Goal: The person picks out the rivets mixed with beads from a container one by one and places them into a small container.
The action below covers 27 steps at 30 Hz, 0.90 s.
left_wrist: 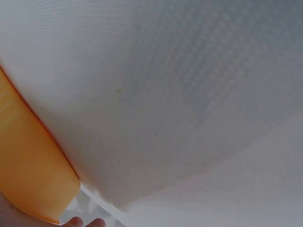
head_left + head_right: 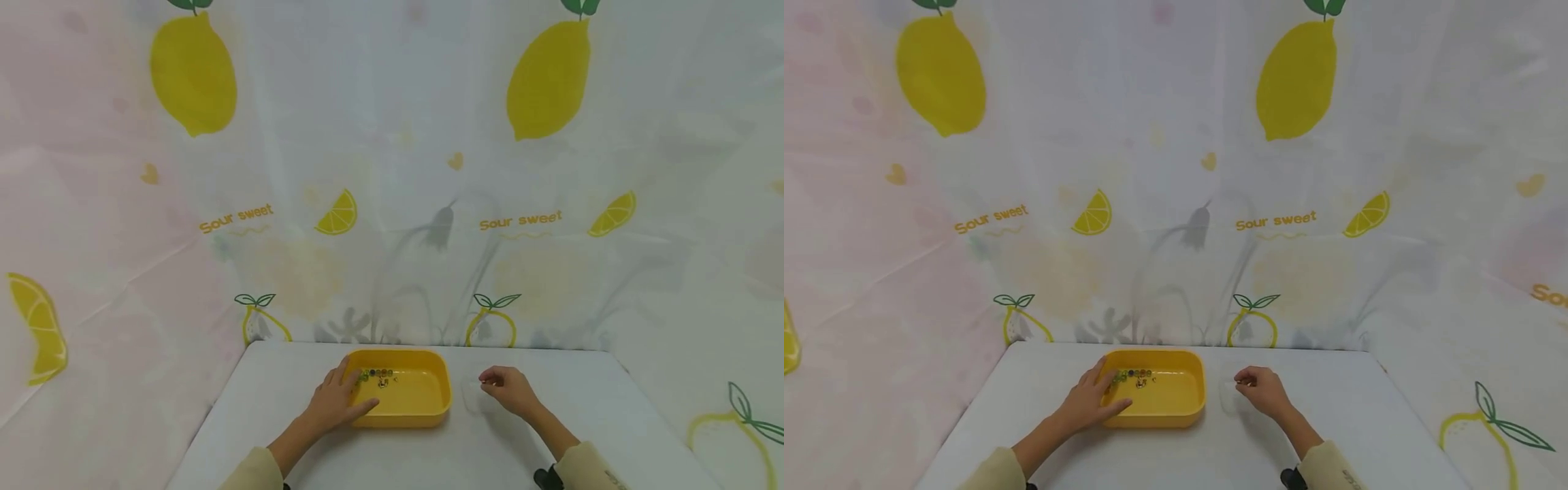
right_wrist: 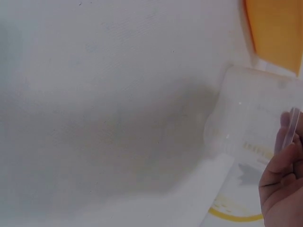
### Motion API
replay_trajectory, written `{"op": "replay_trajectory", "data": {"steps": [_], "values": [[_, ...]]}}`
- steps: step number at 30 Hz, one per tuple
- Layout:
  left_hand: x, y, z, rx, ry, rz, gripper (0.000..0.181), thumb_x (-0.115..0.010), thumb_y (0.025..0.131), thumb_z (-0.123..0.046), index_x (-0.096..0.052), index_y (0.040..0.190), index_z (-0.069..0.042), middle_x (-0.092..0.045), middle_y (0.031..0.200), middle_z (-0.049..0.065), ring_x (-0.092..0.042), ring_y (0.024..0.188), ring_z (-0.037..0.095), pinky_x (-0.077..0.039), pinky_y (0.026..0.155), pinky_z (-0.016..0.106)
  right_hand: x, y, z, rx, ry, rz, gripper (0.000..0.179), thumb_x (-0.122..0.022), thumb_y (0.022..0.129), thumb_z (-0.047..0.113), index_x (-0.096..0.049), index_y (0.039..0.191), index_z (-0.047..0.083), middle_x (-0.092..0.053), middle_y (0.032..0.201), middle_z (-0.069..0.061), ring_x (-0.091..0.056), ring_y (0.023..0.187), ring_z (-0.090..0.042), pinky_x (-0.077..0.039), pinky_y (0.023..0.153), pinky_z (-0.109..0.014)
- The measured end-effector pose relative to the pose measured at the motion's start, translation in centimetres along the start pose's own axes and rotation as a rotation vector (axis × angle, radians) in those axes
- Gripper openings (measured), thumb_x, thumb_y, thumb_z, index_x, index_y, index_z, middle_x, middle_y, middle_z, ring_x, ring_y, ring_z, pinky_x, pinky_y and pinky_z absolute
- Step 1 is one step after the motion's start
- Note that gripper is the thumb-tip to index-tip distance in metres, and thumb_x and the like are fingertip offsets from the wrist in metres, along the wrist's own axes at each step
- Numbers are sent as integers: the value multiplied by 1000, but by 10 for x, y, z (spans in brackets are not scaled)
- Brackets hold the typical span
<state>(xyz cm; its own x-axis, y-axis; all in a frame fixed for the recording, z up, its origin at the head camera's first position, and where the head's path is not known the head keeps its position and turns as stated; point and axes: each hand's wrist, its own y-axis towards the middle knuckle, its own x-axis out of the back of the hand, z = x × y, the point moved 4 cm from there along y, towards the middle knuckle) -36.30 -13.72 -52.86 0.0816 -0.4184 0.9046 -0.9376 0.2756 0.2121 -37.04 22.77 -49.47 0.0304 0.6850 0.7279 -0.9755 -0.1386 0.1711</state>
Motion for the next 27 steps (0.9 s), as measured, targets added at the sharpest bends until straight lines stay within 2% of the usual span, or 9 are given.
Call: {"op": "replay_trajectory", "data": {"steps": [4, 9, 16, 22, 27], "values": [[1, 1, 3, 13, -1, -8, 87, -45, 76, -76, -43, 137, -15, -18, 153, 15, -31, 131, 40, -37, 92, 61, -1, 3, 4, 33, -1, 0, 11, -67, 81, 7, -68, 91, 4, -67, 82, 0, -56, 73, -11, -46, 60, -21], [3, 3, 4, 4, -12, -36, 86, -48, 76, -74, -44, 137, -14, -19, 152, 15, -32, 130, 40, -37, 90, 61, -1, 6, 6, 30, -8, -25, 10, -67, 81, 7, -69, 91, 5, -66, 81, 1, -56, 71, -9, -45, 60, -21], [-5, -2, 2, 1, 2, -8, 86, -47, 76, -75, -45, 136, -14, -20, 152, 15, -34, 129, 40, -39, 88, 61, -2, -5, -1, 18, -6, 25, 11, -66, 81, 7, -69, 92, 4, -67, 82, 0, -55, 72, -10, -46, 60, -20], [-8, -2, -1, -2, -13, 3, 85, -47, 76, -75, -44, 137, -15, -19, 152, 15, -33, 130, 40, -38, 88, 62, -1, -9, -4, -12, -14, 8, 11, -67, 81, 7, -69, 91, 5, -67, 81, 1, -55, 70, -8, -46, 59, -20], [-3, 1, 0, -5, 9, -25, 85, -47, 77, -74, -44, 137, -14, -19, 152, 15, -34, 129, 40, -40, 87, 61, 0, -3, 0, 6, -17, -13, 10, -67, 81, 7, -69, 91, 5, -67, 83, 1, -55, 72, -9, -46, 61, -21]]}}
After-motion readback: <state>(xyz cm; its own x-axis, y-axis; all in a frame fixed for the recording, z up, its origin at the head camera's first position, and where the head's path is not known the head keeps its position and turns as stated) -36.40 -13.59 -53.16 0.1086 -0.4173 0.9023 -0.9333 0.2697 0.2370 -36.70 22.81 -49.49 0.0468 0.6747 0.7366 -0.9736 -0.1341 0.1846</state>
